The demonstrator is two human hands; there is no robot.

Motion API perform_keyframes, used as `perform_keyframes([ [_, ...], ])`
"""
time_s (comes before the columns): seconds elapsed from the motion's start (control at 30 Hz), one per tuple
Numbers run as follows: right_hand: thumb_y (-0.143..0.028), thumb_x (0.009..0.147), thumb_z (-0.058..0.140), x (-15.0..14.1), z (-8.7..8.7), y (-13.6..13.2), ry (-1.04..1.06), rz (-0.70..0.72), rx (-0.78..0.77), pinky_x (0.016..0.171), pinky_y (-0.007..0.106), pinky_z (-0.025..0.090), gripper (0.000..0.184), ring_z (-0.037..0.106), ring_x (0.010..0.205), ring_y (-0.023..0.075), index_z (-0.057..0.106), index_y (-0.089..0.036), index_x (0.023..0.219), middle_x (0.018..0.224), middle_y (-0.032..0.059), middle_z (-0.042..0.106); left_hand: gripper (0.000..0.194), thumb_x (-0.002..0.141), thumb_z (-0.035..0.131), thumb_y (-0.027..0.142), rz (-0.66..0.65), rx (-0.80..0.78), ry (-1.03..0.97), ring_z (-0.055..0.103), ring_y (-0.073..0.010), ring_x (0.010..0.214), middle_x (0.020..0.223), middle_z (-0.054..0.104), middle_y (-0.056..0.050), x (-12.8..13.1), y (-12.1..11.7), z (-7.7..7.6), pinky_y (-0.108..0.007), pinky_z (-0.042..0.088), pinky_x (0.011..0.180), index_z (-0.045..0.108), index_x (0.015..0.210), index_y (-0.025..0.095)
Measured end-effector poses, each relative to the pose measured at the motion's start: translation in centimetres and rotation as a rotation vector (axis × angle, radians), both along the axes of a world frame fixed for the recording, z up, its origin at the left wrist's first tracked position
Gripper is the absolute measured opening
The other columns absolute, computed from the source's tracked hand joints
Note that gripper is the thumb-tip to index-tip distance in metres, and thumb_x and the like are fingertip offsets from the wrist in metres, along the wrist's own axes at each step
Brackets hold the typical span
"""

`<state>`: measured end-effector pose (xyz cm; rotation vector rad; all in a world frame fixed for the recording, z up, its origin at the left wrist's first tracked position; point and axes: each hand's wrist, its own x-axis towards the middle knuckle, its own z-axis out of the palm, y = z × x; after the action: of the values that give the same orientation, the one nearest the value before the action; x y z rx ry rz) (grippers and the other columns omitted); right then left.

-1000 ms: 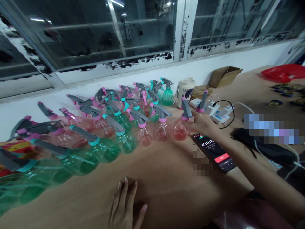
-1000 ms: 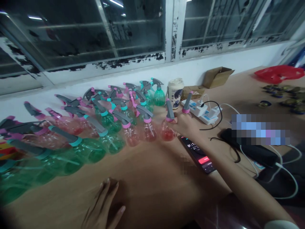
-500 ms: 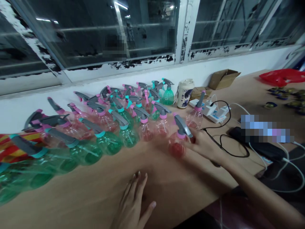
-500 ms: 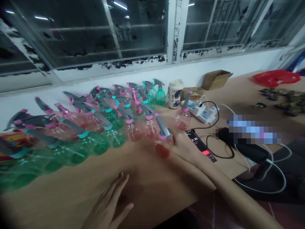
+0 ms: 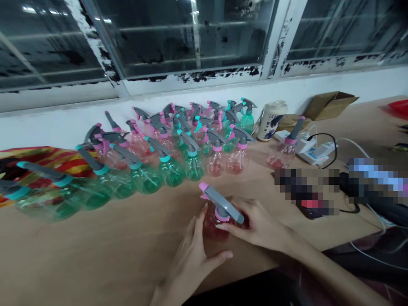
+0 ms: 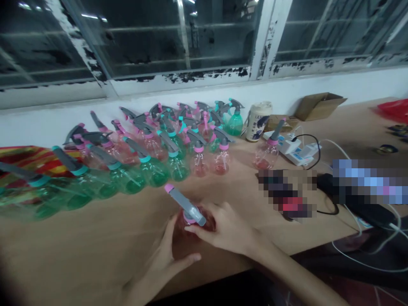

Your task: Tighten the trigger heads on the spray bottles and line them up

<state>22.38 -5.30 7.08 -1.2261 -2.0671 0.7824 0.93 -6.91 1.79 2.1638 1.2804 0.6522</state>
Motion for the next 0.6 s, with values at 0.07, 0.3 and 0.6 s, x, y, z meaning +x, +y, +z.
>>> perform_keyframes([
  [0.07, -0.04, 0.084, 0.061, -0.5, -0.2, -0.3, 0.005, 0.008, 0.024, 0.064, 0.029, 0.046, 0.022, 0.062, 0.067, 0.0154, 0.064, -0.02, 0.093, 0.08, 0.0028, 0.069, 0.084, 0.079, 0.068, 0.045, 0.02, -0.058, -0.083, 0.049, -0.0335, 0.123, 0.137, 0.046, -0.012, -0.2, -0.3, -0.4, -0.054, 0.044, 0.097, 0.019, 0.145, 0.03],
  [0.3, -0.044, 0.077, 0.069, -1.1, 0.2, -0.7, -0.002, -0.017, 0.103, 0.072, 0.033, 0.049, 0.029, 0.062, 0.08, 0.0187, 0.063, -0.02, 0.092, 0.088, 0.0035, 0.066, 0.065, 0.082, 0.066, 0.031, 0.005, -0.097, -0.164, 0.056, -0.028, 0.115, 0.129, 0.053, -0.009, -0.4, -0.3, 0.3, -0.047, 0.047, 0.094, 0.032, 0.137, 0.028],
  [0.6, -0.036, 0.077, 0.071, -2.3, -0.3, 0.5, 0.164, -0.051, 0.231, 0.087, 0.04, 0.05, 0.052, 0.058, 0.103, 0.0238, 0.052, -0.026, 0.124, 0.111, 0.0061, 0.059, 0.062, 0.08, 0.07, 0.035, -0.118, -0.047, -0.032, 0.06, -0.0299, 0.109, 0.12, 0.058, -0.01, 0.2, 0.4, 1.3, -0.045, 0.05, 0.088, 0.037, 0.131, 0.023],
])
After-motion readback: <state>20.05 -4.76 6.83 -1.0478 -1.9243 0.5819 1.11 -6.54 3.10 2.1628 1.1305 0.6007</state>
